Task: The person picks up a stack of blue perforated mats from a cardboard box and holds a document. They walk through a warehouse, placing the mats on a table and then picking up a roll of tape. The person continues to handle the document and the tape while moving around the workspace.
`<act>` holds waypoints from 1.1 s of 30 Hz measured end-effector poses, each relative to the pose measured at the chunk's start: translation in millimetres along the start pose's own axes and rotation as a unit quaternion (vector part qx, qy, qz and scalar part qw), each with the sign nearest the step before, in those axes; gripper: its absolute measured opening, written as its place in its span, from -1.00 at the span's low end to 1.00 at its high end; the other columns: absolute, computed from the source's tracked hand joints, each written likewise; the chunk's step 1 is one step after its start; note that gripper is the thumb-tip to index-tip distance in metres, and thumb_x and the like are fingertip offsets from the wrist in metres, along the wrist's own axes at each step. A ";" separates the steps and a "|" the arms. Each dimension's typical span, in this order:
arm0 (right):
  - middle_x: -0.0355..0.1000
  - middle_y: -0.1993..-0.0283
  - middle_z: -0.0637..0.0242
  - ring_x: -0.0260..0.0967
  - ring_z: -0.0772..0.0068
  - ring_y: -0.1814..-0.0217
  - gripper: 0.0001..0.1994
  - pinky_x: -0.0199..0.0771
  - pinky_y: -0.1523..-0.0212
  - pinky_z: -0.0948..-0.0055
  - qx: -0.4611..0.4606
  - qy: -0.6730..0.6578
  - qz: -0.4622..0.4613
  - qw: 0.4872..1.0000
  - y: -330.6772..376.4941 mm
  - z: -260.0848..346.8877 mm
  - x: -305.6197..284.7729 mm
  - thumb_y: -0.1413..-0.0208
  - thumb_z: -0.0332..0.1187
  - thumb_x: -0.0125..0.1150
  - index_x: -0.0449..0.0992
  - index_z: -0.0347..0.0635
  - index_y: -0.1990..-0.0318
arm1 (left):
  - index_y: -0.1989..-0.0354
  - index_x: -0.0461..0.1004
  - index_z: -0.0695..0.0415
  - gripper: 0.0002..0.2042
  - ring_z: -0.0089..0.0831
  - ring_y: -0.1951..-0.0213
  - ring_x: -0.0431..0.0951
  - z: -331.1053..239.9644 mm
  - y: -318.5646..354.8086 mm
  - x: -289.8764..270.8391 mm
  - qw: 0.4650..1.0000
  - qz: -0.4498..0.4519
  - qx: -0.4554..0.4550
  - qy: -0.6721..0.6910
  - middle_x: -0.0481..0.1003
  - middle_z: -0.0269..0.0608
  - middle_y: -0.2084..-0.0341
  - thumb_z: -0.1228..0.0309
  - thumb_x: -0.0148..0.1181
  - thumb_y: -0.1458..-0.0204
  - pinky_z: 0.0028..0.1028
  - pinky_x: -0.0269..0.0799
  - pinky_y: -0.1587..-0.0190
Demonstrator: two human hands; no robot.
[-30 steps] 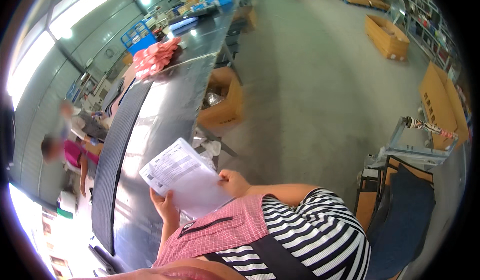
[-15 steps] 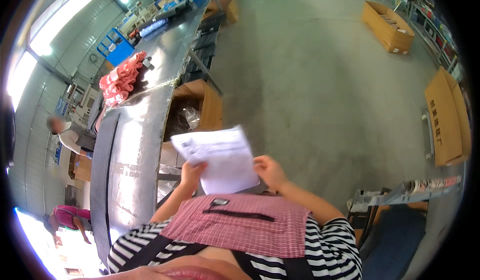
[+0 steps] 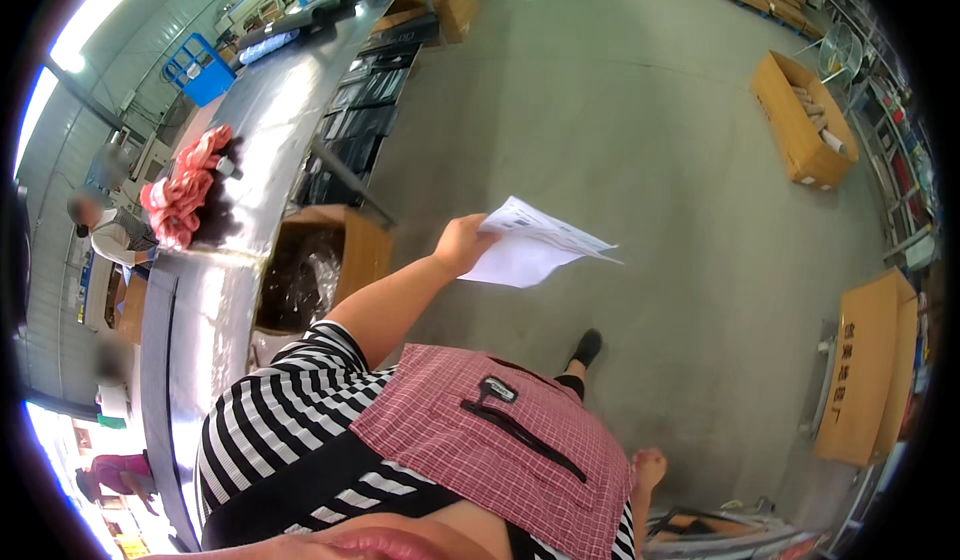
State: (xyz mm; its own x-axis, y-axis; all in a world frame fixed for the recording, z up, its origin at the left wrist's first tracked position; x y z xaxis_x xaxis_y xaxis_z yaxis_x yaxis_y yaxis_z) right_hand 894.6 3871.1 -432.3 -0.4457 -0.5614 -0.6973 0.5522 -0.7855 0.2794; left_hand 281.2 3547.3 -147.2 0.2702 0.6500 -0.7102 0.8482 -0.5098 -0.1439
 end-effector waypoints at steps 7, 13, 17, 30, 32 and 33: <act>0.45 0.39 0.32 0.40 0.46 0.42 -0.87 0.41 0.45 0.38 0.063 -0.077 0.131 0.986 -319.6 185.9 9.8 -0.11 -0.34 0.20 0.52 -0.21 0.29 | 0.20 0.53 0.07 -0.82 0.03 0.09 0.54 127.6 -68.5 12.9 0.929 0.068 -0.295 -0.211 0.57 0.01 0.23 0.33 0.09 -0.08 -0.09 0.43 0.06; 0.43 0.30 0.38 0.36 0.61 0.33 -0.79 0.36 0.38 0.62 -0.048 -0.278 0.076 0.956 -581.9 516.2 -25.6 -0.27 -0.40 0.07 0.37 -0.22 -0.01 | 0.27 0.53 0.12 -0.84 0.03 0.13 0.55 188.1 -103.3 -20.8 0.867 0.045 -0.426 -0.253 0.57 0.03 0.25 0.34 0.18 -0.01 -0.11 0.45 0.08; 0.44 0.32 0.37 0.36 0.60 0.32 -0.80 0.36 0.35 0.57 -0.105 -0.271 0.100 0.951 -684.4 627.3 18.2 -0.28 -0.38 0.05 0.38 -0.24 0.01 | 0.20 0.55 0.09 -0.82 -0.03 0.04 0.55 231.2 -201.5 -15.1 0.831 0.089 -0.486 -0.257 0.57 0.00 0.17 0.39 0.11 -0.06 -0.15 0.46 -0.01; 0.52 0.29 0.07 0.49 0.09 0.20 -0.75 0.48 0.16 0.13 0.058 0.067 0.174 0.981 -921.6 527.7 170.2 0.03 -0.26 0.30 0.58 -0.28 0.28 | 0.31 0.53 0.12 -0.88 0.02 0.16 0.53 247.4 -814.9 -25.3 0.968 -0.100 -0.173 -0.153 0.57 -0.04 0.30 0.47 0.13 0.04 -0.13 0.45 0.11; 0.52 0.27 0.05 0.49 0.08 0.18 -0.74 0.48 0.14 0.13 0.085 0.119 0.241 0.960 -975.5 580.8 185.5 0.02 -0.27 0.30 0.56 -0.29 0.25 | 0.33 0.52 0.13 -0.90 0.01 0.17 0.53 254.4 -873.0 -30.6 0.969 -0.129 -0.141 -0.154 0.56 -0.05 0.32 0.46 0.14 0.03 -0.12 0.45 0.12; 0.52 0.26 0.05 0.49 0.07 0.17 -0.73 0.48 0.13 0.13 0.075 0.146 0.269 0.949 -1008.6 611.1 193.1 0.01 -0.27 0.30 0.56 -0.29 0.24 | 0.33 0.52 0.13 -0.90 0.01 0.18 0.53 264.8 -891.5 -26.4 0.967 -0.135 -0.153 -0.151 0.55 -0.05 0.33 0.45 0.16 0.03 -0.12 0.45 0.12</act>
Point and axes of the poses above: each hand's wrist, its own y-axis away from the middle knuckle, its own x-axis out of the palm, z = x × y, the point moved 3 cm from there along -y, towards the middle knuckle
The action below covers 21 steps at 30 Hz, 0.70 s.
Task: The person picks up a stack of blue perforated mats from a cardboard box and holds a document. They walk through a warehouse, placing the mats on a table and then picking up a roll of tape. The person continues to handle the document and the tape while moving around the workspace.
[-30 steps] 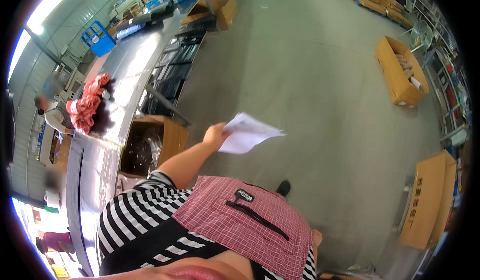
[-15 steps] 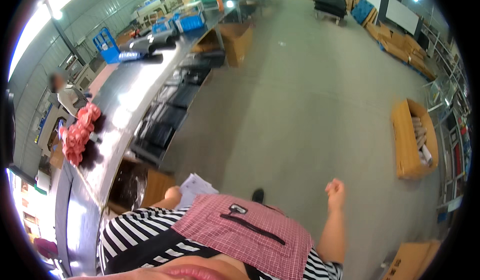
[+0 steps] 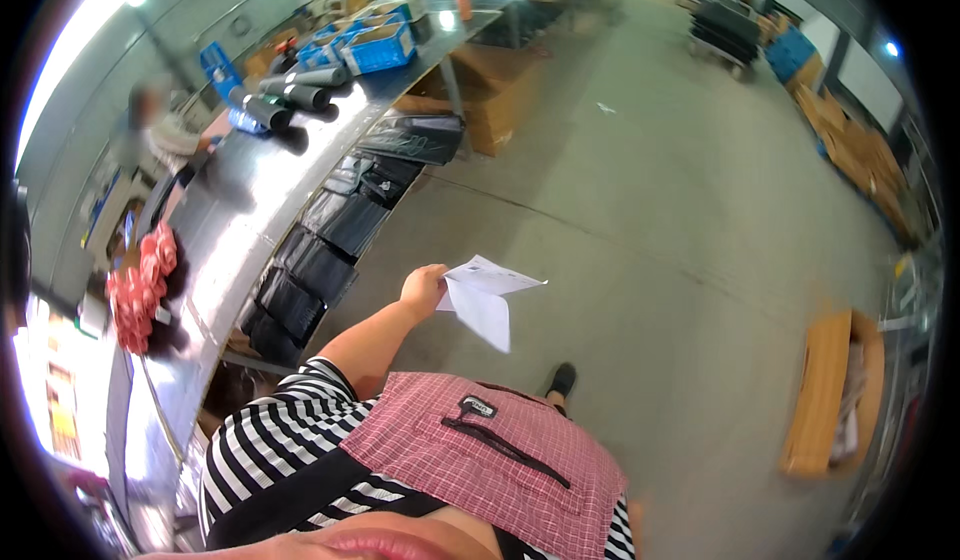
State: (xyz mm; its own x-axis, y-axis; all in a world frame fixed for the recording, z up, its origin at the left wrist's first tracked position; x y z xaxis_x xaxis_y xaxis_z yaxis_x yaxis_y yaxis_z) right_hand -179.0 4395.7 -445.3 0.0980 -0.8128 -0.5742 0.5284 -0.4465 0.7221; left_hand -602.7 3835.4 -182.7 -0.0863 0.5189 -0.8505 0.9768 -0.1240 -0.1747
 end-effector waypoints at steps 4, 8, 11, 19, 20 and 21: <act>0.52 0.22 0.02 0.50 0.05 0.13 -0.71 0.49 0.08 0.12 -0.059 0.100 0.049 0.992 -103.6 148.0 -81.2 -0.01 -0.29 0.30 0.53 -0.31 0.18 | 0.38 0.49 0.16 -0.88 0.01 0.20 0.53 13.4 -57.9 -8.6 0.994 0.002 -0.101 -0.033 0.54 -0.06 0.34 0.38 0.21 0.01 -0.12 0.45 0.14; 0.53 0.19 0.00 0.50 0.02 0.10 -0.68 0.49 0.03 0.11 -0.174 0.185 -0.022 0.967 -232.9 366.7 -166.8 -0.03 -0.30 0.30 0.51 -0.33 0.12 | 0.41 0.47 0.18 -0.86 0.02 0.20 0.53 40.9 -94.2 -26.6 0.979 -0.035 -0.188 -0.066 0.53 -0.02 0.36 0.36 0.22 0.01 -0.12 0.44 0.14; 0.47 0.27 0.32 0.37 0.49 0.34 -0.76 0.44 0.30 0.42 -0.247 -0.070 -0.038 0.966 -304.6 564.0 -202.0 -0.16 -0.44 0.15 0.44 -0.23 0.02 | 0.39 0.49 0.18 -0.85 0.03 0.20 0.52 61.7 -129.5 -33.9 0.967 -0.058 -0.241 -0.065 0.53 -0.01 0.35 0.35 0.22 0.01 -0.13 0.43 0.13; 0.43 0.30 0.38 0.34 0.60 0.33 -0.77 0.40 0.32 0.51 -0.413 -0.093 0.087 0.902 -344.7 860.5 -103.0 -0.22 -0.39 0.13 0.42 -0.16 -0.01 | 0.34 0.56 0.15 -0.83 -0.03 0.12 0.52 166.6 -244.3 4.2 0.966 -0.025 -0.253 -0.047 0.53 -0.08 0.26 0.34 0.27 0.06 -0.16 0.44 0.07; 0.44 0.30 0.36 0.36 0.57 0.31 -0.77 0.43 0.29 0.48 -0.441 -0.011 0.091 0.893 -366.0 856.4 -82.4 -0.21 -0.39 0.16 0.43 -0.15 0.00 | 0.33 0.56 0.14 -0.83 -0.04 0.12 0.52 186.2 -271.9 10.0 0.971 -0.025 -0.236 -0.038 0.53 -0.09 0.26 0.34 0.28 0.07 -0.17 0.44 0.07; 0.54 0.20 0.25 0.47 0.35 0.17 -0.65 0.48 0.08 0.31 -0.431 0.081 0.077 0.895 -361.2 853.5 -62.2 -0.10 -0.33 0.26 0.46 -0.28 -0.01 | 0.34 0.57 0.12 -0.84 -0.06 0.13 0.52 196.4 -305.8 9.3 0.965 0.011 -0.260 -0.020 0.53 -0.11 0.27 0.34 0.27 0.08 -0.19 0.45 0.06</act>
Point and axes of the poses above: each hand's wrist, its own y-axis away from the middle knuckle, its own x-axis out of the palm, z = x × y, the point moved 3 cm from there along -y, towards the middle knuckle
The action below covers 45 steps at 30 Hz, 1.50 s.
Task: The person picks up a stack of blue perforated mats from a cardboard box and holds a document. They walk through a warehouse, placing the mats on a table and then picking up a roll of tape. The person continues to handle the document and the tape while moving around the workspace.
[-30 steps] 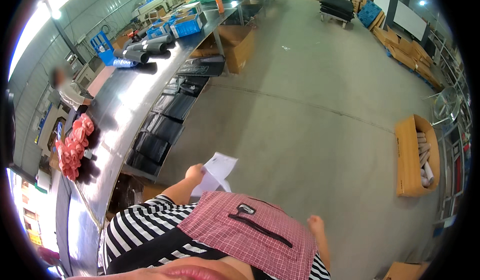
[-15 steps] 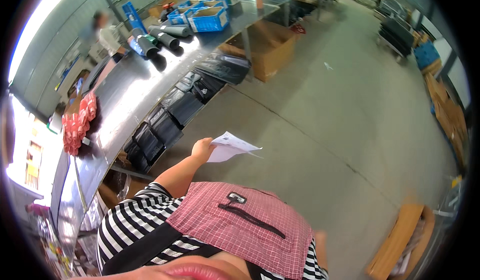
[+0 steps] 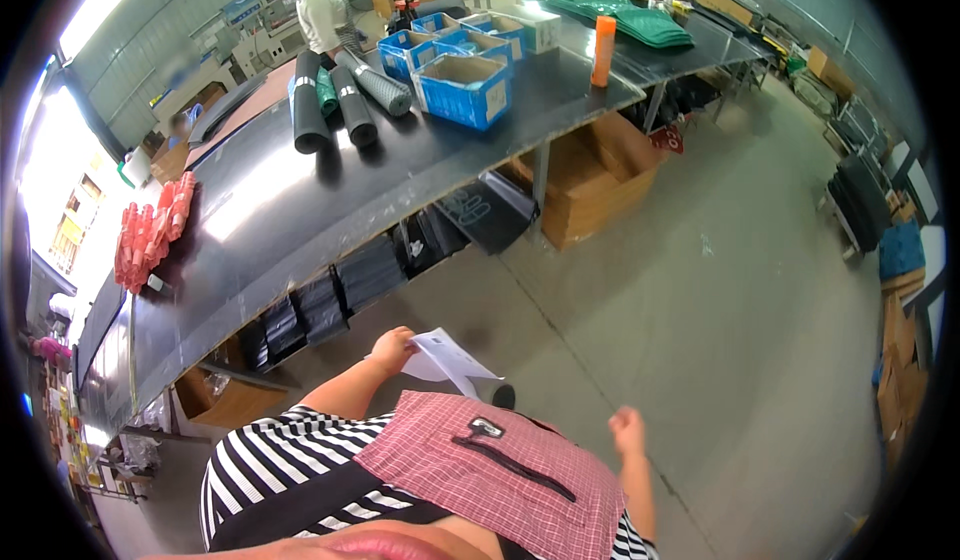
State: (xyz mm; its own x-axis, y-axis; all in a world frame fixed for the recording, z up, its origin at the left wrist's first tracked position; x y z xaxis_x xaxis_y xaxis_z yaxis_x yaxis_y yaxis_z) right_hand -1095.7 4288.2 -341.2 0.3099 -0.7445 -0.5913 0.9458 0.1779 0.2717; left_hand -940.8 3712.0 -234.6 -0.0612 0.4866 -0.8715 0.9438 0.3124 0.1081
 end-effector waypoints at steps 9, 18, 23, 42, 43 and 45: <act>0.53 0.10 0.08 0.50 0.40 0.22 -0.60 0.54 0.23 0.38 0.215 -0.031 0.080 0.973 -123.9 23.4 -55.6 -0.11 -0.36 0.28 0.44 -0.39 -0.06 | 0.33 0.59 0.13 -0.84 -0.07 0.14 0.54 -124.1 -297.3 -95.5 0.975 -0.035 0.213 0.059 0.55 -0.11 0.26 0.48 0.15 0.11 -0.24 0.47 0.08; 0.50 0.25 0.25 0.45 0.45 0.28 -0.76 0.49 0.26 0.47 -0.056 -0.110 0.031 0.992 -489.9 136.9 -42.2 -0.11 -0.45 0.22 0.47 -0.31 0.08 | 0.11 0.54 0.29 -0.79 -0.38 0.25 0.60 -102.6 -427.2 -140.5 0.781 -0.070 -0.094 0.613 0.58 -0.19 0.26 0.50 0.09 -0.12 -0.36 0.55 0.17; 0.47 0.29 0.38 0.38 0.62 0.28 -0.83 0.41 0.21 0.57 -0.301 -0.158 0.145 0.929 -648.1 454.1 0.2 -0.16 -0.45 0.21 0.50 -0.29 0.12 | 0.20 0.56 0.24 -0.84 -0.29 0.06 0.56 -157.2 -515.3 -176.4 0.620 -0.233 -0.201 0.722 0.44 -0.04 -0.07 0.55 0.10 -0.09 -0.37 0.51 0.02; 0.04 -0.41 -0.10 -0.22 -0.14 -0.52 -0.15 -0.52 -0.47 -0.16 -0.563 0.437 0.244 0.658 -880.3 901.7 187.5 0.29 -0.01 0.55 0.32 0.28 -0.28 | 0.41 0.53 0.12 -0.85 -0.05 0.23 0.53 -162.2 -524.7 -209.6 0.912 -0.223 -0.324 -0.115 0.43 -0.20 0.13 0.64 0.17 0.17 -0.19 0.48 0.18; 0.17 -0.34 -0.08 -0.10 -0.13 -0.48 -0.22 -0.49 -0.48 -0.13 -0.563 0.433 0.265 0.652 -883.7 904.9 189.5 0.29 -0.01 0.55 0.40 0.23 -0.21 | 0.41 0.55 0.11 -0.80 -0.08 0.22 0.54 -163.2 -517.3 -209.0 0.911 -0.220 -0.328 -0.120 0.44 -0.23 0.13 0.66 0.14 0.21 -0.21 0.49 0.16; 0.34 -0.15 0.04 0.11 -0.03 -0.34 -0.43 -0.27 -0.44 -0.11 -0.592 0.439 0.247 0.629 -889.9 899.6 193.9 0.25 0.01 0.52 0.55 0.12 0.01 | 0.44 0.56 0.10 -0.81 -0.11 0.21 0.54 -161.7 -505.5 -210.6 0.915 -0.220 -0.323 -0.098 0.45 -0.24 0.14 0.67 0.14 0.22 -0.24 0.49 0.15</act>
Point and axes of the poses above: each hand's wrist, its own y-axis away from the middle knuckle, its own x-axis out of the palm, z = x × y, the point moved 3 cm from there along -y, towards the middle knuckle
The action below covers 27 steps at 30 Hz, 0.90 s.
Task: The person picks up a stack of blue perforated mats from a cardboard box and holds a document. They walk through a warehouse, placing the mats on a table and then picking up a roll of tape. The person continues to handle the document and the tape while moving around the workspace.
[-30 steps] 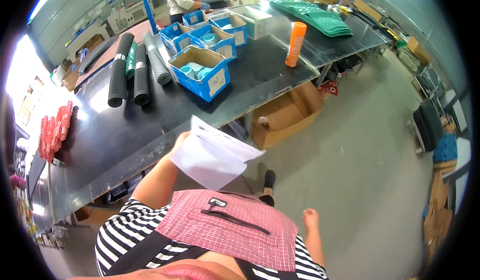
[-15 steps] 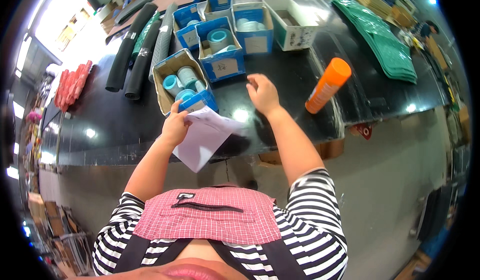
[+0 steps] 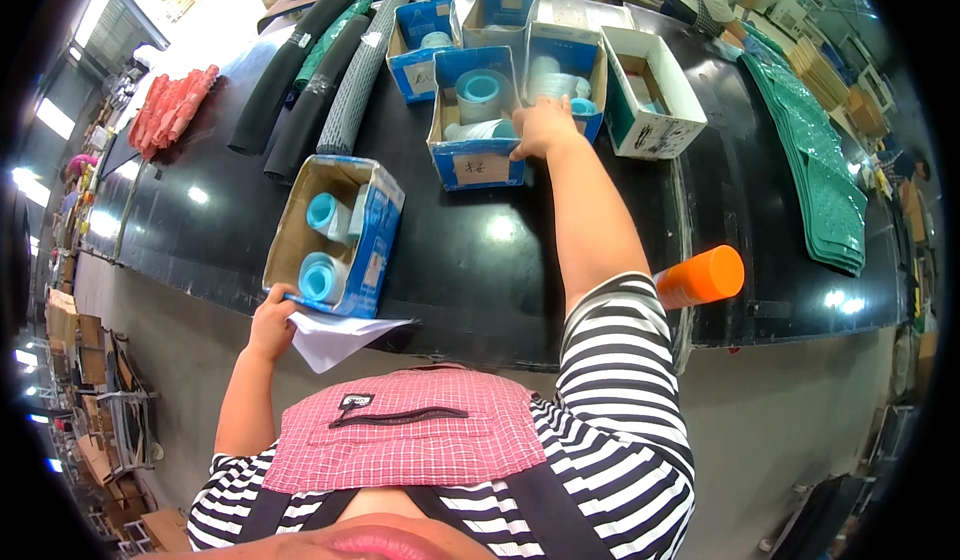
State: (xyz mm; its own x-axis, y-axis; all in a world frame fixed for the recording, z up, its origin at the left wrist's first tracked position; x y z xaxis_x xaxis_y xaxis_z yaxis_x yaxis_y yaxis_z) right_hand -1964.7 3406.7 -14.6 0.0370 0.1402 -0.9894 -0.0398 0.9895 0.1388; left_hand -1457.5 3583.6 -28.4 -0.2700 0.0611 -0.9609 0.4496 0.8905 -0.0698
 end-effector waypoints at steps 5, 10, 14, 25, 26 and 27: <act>0.35 0.24 0.16 0.29 0.05 0.05 -0.73 0.32 0.03 0.16 -0.130 -0.091 -0.186 0.970 56.5 23.6 23.5 0.25 -0.14 0.46 0.54 -0.05 0.50 | 0.48 0.59 0.05 -0.78 -0.18 0.17 0.54 23.4 10.4 -9.8 1.000 -0.005 0.027 0.011 0.47 -0.24 0.19 0.67 0.15 0.27 -0.29 0.50 0.16; 0.30 0.17 0.14 0.23 -0.02 0.05 -0.68 0.22 -0.03 0.10 -0.170 -0.189 -0.217 0.942 163.8 69.7 36.9 0.36 -0.22 0.49 0.47 -0.08 0.46 | 0.50 0.61 0.03 -0.77 -0.17 0.19 0.57 31.3 5.8 -8.2 0.999 0.001 0.028 0.044 0.49 -0.23 0.21 0.67 0.14 0.27 -0.32 0.51 0.16; 0.35 0.09 0.15 0.28 0.02 -0.03 -0.63 0.23 -0.09 0.11 -0.162 -0.195 -0.213 0.944 198.4 90.3 39.1 0.34 -0.15 0.50 0.54 -0.05 0.34 | 0.47 0.62 0.02 -0.78 -0.19 0.20 0.57 32.9 -0.5 -7.6 0.997 -0.011 0.048 0.051 0.50 -0.24 0.21 0.64 0.18 0.25 -0.33 0.51 0.17; 0.38 0.44 0.30 0.41 0.19 0.28 -0.63 0.30 -0.13 0.16 -0.269 -0.099 -0.204 0.936 102.1 92.6 11.3 0.51 -0.16 0.53 0.41 -0.03 0.60 | 0.39 0.56 0.01 -0.79 -0.18 0.25 0.57 11.8 -31.5 -2.3 0.988 -0.070 0.097 0.101 0.50 -0.26 0.19 0.60 0.14 0.20 -0.32 0.52 0.21; 0.36 0.49 0.32 0.38 0.16 0.35 -0.60 0.30 -0.12 0.14 -0.290 -0.101 -0.231 0.923 99.4 92.6 16.3 0.45 -0.05 0.52 0.40 -0.03 0.60 | 0.35 0.59 0.02 -0.76 -0.14 0.19 0.58 18.5 -24.5 12.2 0.990 -0.063 0.062 0.106 0.51 -0.21 0.18 0.61 0.13 0.19 -0.28 0.52 0.18; 0.37 0.50 0.31 0.39 0.17 0.34 -0.58 0.31 -0.11 0.14 -0.281 -0.100 -0.220 0.929 96.3 88.3 18.1 0.44 -0.02 0.52 0.41 -0.05 0.59 | 0.31 0.56 0.01 -0.73 -0.12 0.16 0.56 20.3 -23.3 18.1 0.992 -0.054 0.069 0.093 0.49 -0.19 0.13 0.63 0.10 0.18 -0.25 0.52 0.16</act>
State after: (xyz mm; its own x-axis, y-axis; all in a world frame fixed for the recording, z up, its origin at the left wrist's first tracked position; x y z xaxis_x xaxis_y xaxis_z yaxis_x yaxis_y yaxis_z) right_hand -1879.6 3507.5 -15.4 0.3565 -0.2141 -0.9094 -0.4900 0.7859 -0.3771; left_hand -1455.6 3554.8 -49.5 -0.4705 0.0620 -0.8802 0.5185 0.8266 -0.2189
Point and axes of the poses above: each hand's wrist, its own y-axis away from the middle knuckle, its own x-axis out of the palm, z = x × y, the point moved 3 cm from there along -y, towards the middle knuckle
